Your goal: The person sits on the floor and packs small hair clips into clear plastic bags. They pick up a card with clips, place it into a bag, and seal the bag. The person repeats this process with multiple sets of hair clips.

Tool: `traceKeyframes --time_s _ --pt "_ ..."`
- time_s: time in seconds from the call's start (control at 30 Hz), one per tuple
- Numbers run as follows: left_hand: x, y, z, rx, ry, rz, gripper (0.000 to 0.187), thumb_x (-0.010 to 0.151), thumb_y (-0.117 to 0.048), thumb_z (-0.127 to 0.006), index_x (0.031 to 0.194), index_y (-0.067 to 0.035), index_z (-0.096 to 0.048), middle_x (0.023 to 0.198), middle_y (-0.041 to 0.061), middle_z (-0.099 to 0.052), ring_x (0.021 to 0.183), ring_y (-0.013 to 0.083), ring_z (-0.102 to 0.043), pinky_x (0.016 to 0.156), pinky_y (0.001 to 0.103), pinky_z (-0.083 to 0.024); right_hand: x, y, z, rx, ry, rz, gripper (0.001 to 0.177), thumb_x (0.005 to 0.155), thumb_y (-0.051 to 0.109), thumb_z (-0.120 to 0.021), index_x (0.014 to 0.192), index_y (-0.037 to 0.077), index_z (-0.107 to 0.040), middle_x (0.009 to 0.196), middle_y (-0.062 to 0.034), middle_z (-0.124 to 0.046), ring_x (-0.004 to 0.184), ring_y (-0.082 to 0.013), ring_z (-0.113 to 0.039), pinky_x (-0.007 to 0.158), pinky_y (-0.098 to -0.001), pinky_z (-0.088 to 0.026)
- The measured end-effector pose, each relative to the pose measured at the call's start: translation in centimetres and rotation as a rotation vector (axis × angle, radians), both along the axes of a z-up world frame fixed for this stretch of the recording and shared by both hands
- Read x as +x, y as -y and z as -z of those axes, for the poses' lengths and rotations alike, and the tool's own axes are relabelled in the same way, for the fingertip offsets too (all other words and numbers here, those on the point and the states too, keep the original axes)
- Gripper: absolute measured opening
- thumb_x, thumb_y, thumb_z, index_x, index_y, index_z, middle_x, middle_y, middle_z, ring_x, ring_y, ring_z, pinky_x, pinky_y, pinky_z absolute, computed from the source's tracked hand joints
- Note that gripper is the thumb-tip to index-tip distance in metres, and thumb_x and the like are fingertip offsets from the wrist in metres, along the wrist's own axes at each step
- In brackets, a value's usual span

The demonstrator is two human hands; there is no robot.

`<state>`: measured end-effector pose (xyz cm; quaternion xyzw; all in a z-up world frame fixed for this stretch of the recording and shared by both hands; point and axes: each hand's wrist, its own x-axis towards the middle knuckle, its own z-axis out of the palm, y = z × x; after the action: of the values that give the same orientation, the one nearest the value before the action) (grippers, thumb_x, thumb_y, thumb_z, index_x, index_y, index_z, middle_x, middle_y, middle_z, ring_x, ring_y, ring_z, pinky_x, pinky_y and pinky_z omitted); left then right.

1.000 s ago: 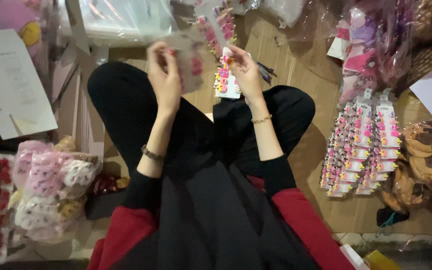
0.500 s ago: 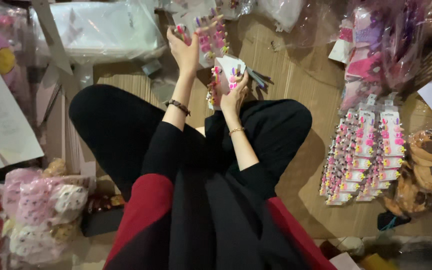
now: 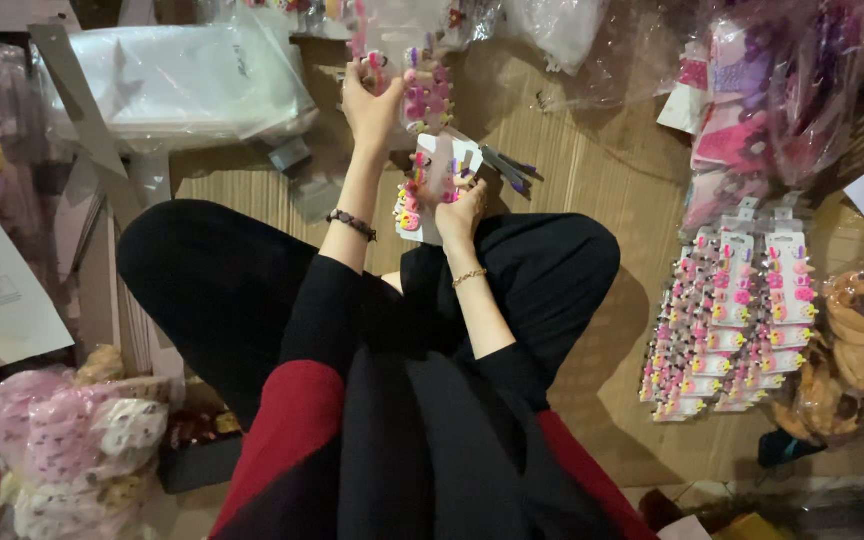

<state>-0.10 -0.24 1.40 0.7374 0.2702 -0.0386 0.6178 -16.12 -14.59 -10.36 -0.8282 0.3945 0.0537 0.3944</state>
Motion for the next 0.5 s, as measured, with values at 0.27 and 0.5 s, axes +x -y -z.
traceKeyframes --time_s 0.27,0.5 --pt "2.9 -0.2 1.9 0.166 0.086 0.023 0.033 0.069 -0.033 -0.074 0.099 -0.021 -0.067 0.091 -0.001 -0.066 0.086 0.0174 -0.063 0.084 0.041 -0.046 0.5 -0.7 -3.0 0.080 -0.014 0.066 0.083 0.075 -0.009 -0.065 0.151 0.005 -0.033 0.145 -0.0204 -0.054 0.138 -0.0369 -0.049 0.118 -0.0427 -0.038" --pt "5.6 -1.7 3.9 0.232 0.138 0.014 0.057 0.064 -0.043 -0.087 0.109 -0.017 -0.065 0.102 0.001 -0.063 0.090 0.0178 -0.064 0.084 0.039 -0.053 0.8 -0.9 -3.9 0.133 -0.034 0.068 0.117 0.065 0.024 -0.096 0.156 0.002 -0.026 0.151 -0.0235 -0.046 0.142 -0.0348 -0.044 0.120 -0.0427 -0.036"
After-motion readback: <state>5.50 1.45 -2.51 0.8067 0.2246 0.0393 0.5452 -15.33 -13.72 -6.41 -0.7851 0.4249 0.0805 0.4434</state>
